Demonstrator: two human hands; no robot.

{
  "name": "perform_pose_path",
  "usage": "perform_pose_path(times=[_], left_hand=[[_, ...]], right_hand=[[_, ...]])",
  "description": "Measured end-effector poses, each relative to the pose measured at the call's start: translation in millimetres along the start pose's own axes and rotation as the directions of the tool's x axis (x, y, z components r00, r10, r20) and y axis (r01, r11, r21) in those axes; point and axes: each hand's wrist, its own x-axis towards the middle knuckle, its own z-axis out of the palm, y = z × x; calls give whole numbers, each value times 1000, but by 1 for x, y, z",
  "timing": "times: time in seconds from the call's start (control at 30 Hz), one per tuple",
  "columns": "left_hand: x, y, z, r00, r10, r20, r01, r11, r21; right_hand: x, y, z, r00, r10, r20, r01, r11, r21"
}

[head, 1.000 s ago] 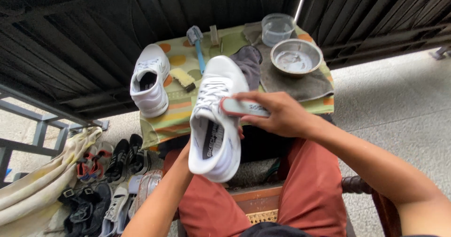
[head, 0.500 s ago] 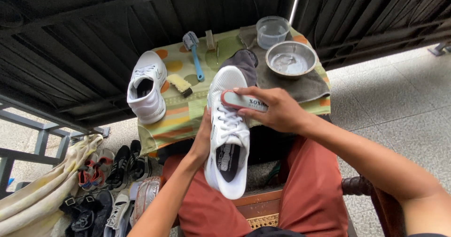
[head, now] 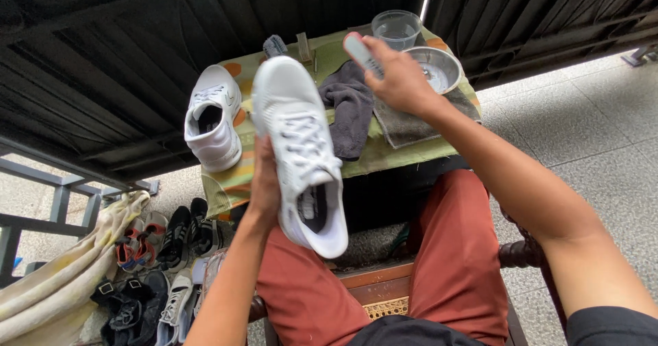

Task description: The person scrubs a white sneaker with a small brush, repeatedly dipping the brush into a bowl of soapy water. They clean the upper, sides, and heel of the shoe while seated at a table with cleaning supplies.

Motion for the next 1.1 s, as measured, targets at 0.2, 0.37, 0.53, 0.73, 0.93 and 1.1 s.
perform_pose_path(times=[0.2,0.37,0.53,0.73,0.93,1.1], left_hand=[[25,-6,-65,999,-40,9,40,910,-412],[22,16,-75,998,-39,-54,12,904,-428],[12,12,-33,993,-39,-112,-14,901,-434],[17,15,-25,985,-111,-133,42,898,-438],[18,6,-30,988,-123,-93,74,908,-412],[26,-3,-39,989,-124,-78,73,880,-470]], right_hand=[[38,-10,85,950,46,309,-24,997,-74],[50,-49,120,972,-3,234,38,989,-142],[136,30,169,999,-14,45,17,999,-48],[187,61,226,972,220,84,-212,973,-95],[222,65,242,923,350,159,-325,931,-163],[211,71,176,918,370,142,-361,929,-85]])
